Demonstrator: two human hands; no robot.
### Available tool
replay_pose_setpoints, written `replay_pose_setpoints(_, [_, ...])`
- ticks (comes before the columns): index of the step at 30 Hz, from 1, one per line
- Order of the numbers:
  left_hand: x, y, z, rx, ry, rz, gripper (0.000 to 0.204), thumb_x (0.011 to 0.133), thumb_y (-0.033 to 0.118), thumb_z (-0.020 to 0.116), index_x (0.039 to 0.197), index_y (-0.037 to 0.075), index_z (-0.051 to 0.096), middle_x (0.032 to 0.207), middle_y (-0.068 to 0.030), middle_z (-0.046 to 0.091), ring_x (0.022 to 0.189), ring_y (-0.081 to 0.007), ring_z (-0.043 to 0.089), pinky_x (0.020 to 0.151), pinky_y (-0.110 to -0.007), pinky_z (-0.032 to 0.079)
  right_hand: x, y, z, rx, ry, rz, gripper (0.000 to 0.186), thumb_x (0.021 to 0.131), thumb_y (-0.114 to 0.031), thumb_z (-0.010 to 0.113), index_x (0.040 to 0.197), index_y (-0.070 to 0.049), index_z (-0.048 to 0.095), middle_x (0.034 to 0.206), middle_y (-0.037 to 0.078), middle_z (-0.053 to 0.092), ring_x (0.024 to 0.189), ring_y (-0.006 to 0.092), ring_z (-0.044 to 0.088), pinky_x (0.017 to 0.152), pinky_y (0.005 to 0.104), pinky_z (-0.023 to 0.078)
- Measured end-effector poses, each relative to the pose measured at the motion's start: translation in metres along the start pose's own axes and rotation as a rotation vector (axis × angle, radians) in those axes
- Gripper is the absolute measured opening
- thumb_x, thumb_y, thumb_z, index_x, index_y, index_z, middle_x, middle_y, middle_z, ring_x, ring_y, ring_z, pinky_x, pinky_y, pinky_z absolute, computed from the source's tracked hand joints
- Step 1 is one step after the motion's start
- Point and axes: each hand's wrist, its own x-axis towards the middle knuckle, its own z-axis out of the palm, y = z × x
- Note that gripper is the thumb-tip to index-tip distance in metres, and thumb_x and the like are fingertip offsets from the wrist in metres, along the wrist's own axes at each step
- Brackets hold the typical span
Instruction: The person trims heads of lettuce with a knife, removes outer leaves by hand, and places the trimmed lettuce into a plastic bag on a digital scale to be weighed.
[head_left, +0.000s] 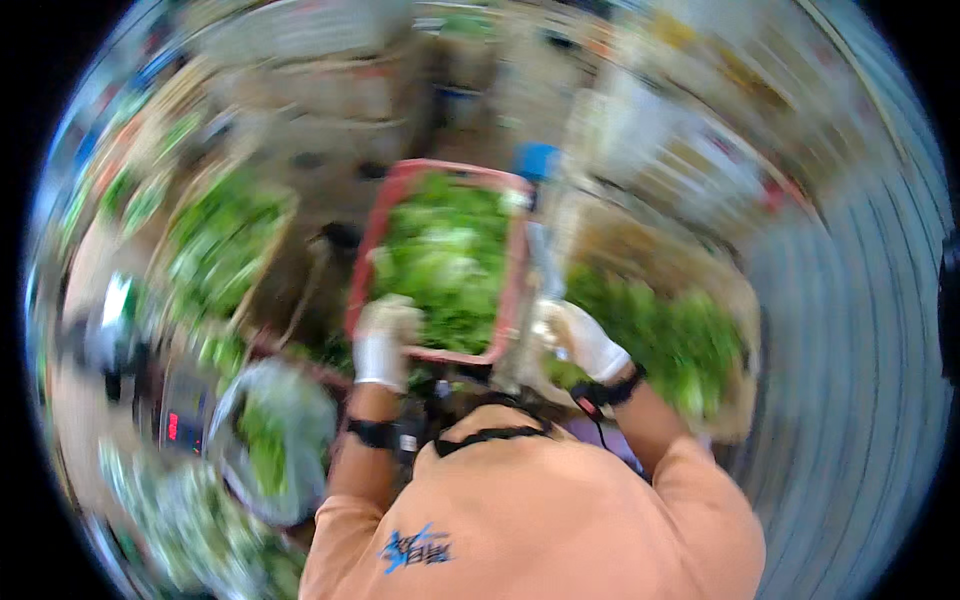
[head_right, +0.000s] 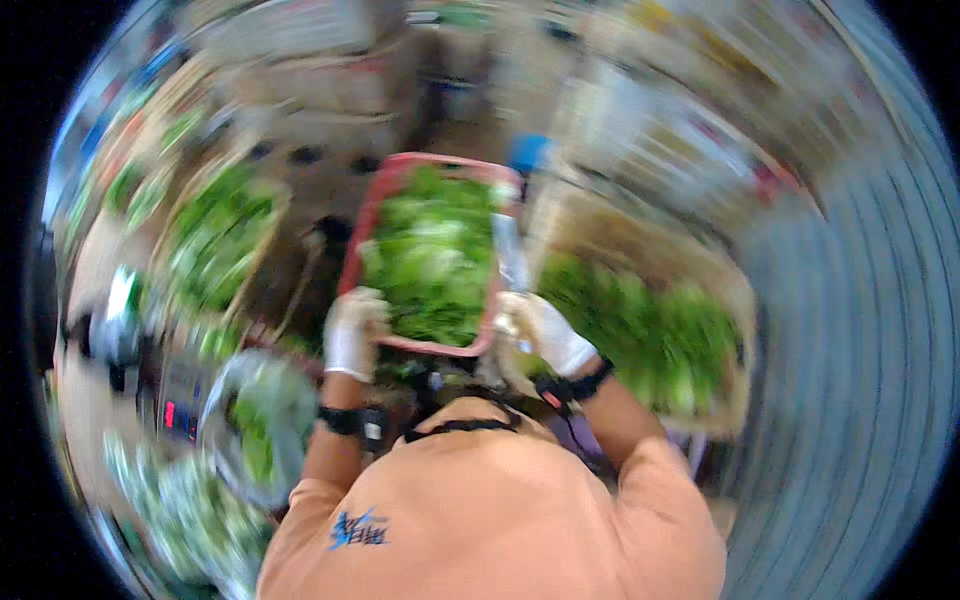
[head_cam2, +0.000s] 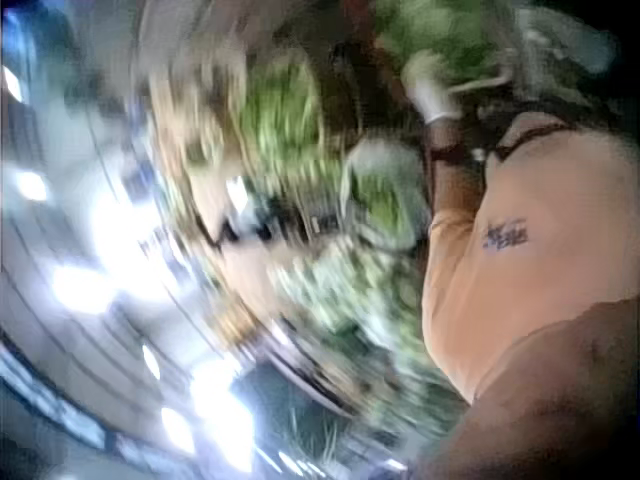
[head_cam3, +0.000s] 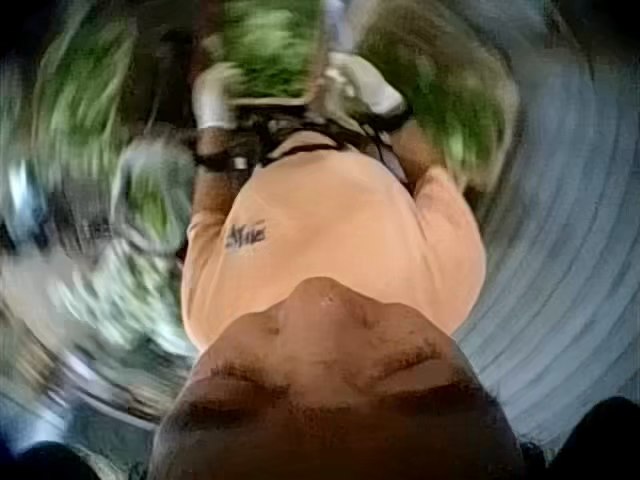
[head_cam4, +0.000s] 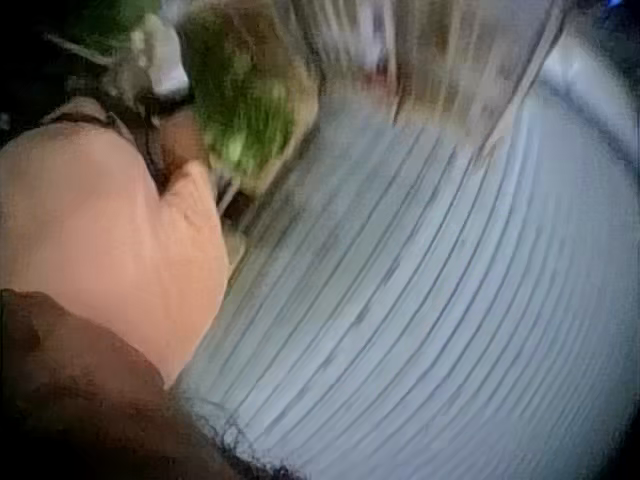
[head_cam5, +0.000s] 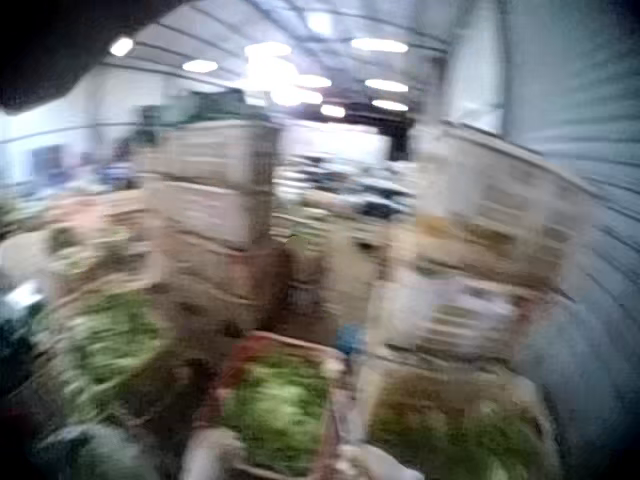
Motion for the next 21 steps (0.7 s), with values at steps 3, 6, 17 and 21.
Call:
replay_pose_setpoints(3, [0.087,0.001,-0.020,0.397,0.031,0.254,0.022,0.087,0.014,0.053,0.109,0.010,0.052,0.095,-0.0011,0.048,0.082,-0.0098,0.044,0.069,-0.025,0.038,-0.057,-0.017,-0.065,-0.031,0.073,0.118,0.016,0.089,-0.025,0.058,0.087,-0.010,0.052,0.069,-0.003,0.059,0.053,0.0033,0.050,0.041,0.0180,0.037])
replay_pose_setpoints(6, [0.142,-0.024,-0.004,0.478,0.256,0.079,0.050,0.090,0.017,0.052,0.137,0.013,0.038,0.139,-0.0098,0.035,0.127,-0.0209,0.032,0.097,-0.037,0.036,-0.081,0.047,-0.160,-0.092,0.248,-0.001,0.022,0.088,-0.025,0.060,0.095,-0.005,0.054,0.074,0.002,0.061,0.059,0.0074,0.056,0.049,0.0209,0.043])
replay_pose_setpoints(17, [0.059,-0.094,0.083,0.234,0.090,-0.178,0.050,0.094,0.035,0.046,0.139,0.014,0.038,0.141,-0.0133,0.039,0.129,-0.0281,0.038,0.104,-0.043,0.028,-0.112,0.126,-0.455,-1.483,0.847,0.195,0.043,0.078,-0.036,0.066,0.108,-0.005,0.060,0.130,0.013,0.050,0.119,0.0306,0.046,0.096,0.0392,0.041])
replay_pose_setpoints(21, [0.043,-0.080,0.099,0.376,0.122,-0.177,0.046,0.093,0.035,0.048,0.134,0.013,0.045,0.131,-0.0104,0.051,0.119,-0.0248,0.048,0.100,-0.040,0.033,-0.054,0.097,-0.482,-1.644,0.658,0.244,0.041,0.085,-0.039,0.058,0.115,-0.011,0.060,0.137,0.010,0.044,0.124,0.0281,0.042,0.099,0.0399,0.039])
